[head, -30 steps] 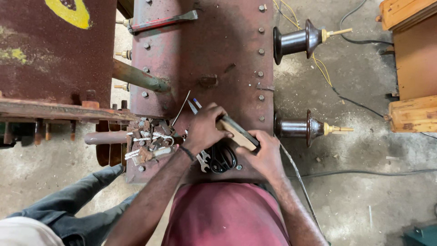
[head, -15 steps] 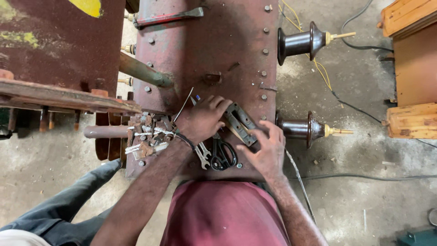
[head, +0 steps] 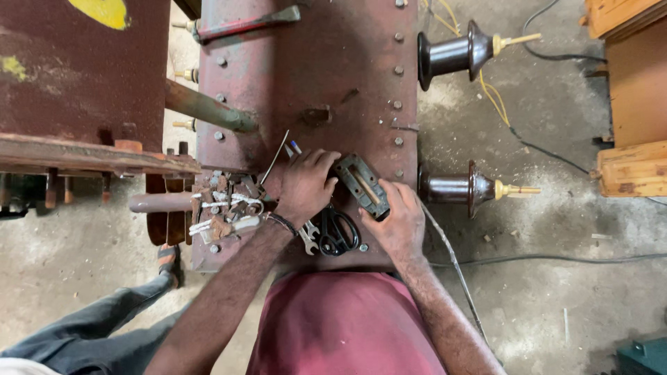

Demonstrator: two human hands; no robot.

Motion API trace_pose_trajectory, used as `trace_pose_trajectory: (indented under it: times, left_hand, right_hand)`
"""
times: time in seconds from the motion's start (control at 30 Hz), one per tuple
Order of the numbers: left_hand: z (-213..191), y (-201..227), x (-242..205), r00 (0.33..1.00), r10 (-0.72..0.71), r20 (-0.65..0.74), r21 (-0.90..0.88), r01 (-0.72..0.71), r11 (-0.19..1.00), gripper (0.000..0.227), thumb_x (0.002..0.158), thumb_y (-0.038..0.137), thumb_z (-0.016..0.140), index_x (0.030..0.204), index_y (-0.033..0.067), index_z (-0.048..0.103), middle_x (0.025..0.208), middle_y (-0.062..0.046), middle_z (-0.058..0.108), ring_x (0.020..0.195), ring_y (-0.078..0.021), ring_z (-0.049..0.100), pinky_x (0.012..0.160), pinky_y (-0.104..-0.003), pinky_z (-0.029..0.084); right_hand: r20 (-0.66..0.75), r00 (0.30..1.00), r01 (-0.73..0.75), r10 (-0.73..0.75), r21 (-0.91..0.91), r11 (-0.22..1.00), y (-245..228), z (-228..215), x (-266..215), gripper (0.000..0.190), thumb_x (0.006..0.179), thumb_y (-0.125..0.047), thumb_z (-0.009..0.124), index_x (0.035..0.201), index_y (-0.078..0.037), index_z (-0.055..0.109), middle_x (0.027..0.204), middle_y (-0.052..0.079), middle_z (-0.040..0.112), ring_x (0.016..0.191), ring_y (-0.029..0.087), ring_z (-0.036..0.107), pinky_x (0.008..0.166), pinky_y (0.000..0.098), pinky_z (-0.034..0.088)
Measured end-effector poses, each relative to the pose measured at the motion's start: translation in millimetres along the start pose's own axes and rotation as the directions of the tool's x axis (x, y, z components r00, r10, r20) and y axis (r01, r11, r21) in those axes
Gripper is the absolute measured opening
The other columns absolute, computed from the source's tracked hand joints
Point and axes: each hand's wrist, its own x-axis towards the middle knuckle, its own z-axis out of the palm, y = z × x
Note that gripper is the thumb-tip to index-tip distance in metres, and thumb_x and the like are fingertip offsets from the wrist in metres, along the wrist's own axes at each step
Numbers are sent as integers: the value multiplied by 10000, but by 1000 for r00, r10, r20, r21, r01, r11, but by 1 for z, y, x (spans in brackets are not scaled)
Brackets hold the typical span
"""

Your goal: The person uses large shears to cut a small rectangular piece of cardboard into a narrow strip. They then place the strip into a slot on a large rusty metal machine, remove it, and repeat the cutting process on another piece of cardboard.

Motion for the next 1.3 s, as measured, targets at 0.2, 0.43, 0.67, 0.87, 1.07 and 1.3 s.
trace_pose_trajectory:
  times: [0.2, 0.43, 0.67, 0.87, 1.07, 1.3]
  left_hand:
    - [-14, -1, 11, 982, 120, 147, -51, -113, 992, 620, 774, 157, 823, 1324, 36, 565, 1172, -143, 610, 1112, -343, 601, 946, -467, 498]
    - [-13, 12, 15, 978, 33, 204, -66, -20, 998, 735, 713, 267, 890, 1339, 67, 561, 1169, -147, 589, 1129, -355, 586, 939, -474, 497]
    - [-16, 17, 15, 981, 46, 191, 16, -49, 999, 915, 671, 394, 916, 1439, 95, 520, 1188, -134, 574, 1119, -342, 585, 940, -471, 498]
    - [-13, 17, 16, 983, 56, 178, 56, -66, 996, 925, 667, 463, 922, 1434, 113, 541, 1185, -124, 569, 1107, -330, 585, 938, -479, 490]
    - [-11, 17, 16, 987, 54, 149, 35, -60, 998, 886, 642, 434, 925, 1392, 106, 587, 1173, -101, 596, 1095, -317, 591, 937, -469, 496]
    - [-8, 18, 13, 994, 6, 107, -65, 1, 998, 839, 644, 332, 938, 1343, 9, 605, 1110, -133, 617, 1040, -317, 625, 894, -443, 520]
  right_hand:
    - [34, 998, -44, 44, 9, 999, 1, -3, 3, 677, 667, -201, 911, 1253, -16, 626, 1193, 166, 627, 1116, 347, 619, 971, 439, 510]
    - [58, 996, -72, 73, -16, 997, 2, -4, -2, 708, 683, -257, 927, 1267, -9, 615, 1192, 167, 621, 1127, 347, 611, 972, 441, 506]
    - [98, 994, -60, 57, 28, 998, 9, -10, -7, 767, 689, -279, 924, 1313, 11, 586, 1235, 191, 597, 1172, 353, 581, 999, 455, 487]
    - [91, 994, -66, 61, 58, 996, 17, -9, -13, 755, 711, -289, 926, 1321, 6, 595, 1243, 182, 600, 1184, 332, 582, 1016, 447, 488]
    - [80, 996, -48, 44, 50, 998, 23, -7, -14, 716, 709, -271, 927, 1298, -12, 613, 1232, 165, 613, 1164, 310, 605, 1007, 432, 509]
    - [16, 1000, 0, -1, 48, 999, 19, -13, -18, 812, 610, -285, 964, 1278, 10, 609, 1223, 181, 603, 1158, 346, 572, 992, 470, 478]
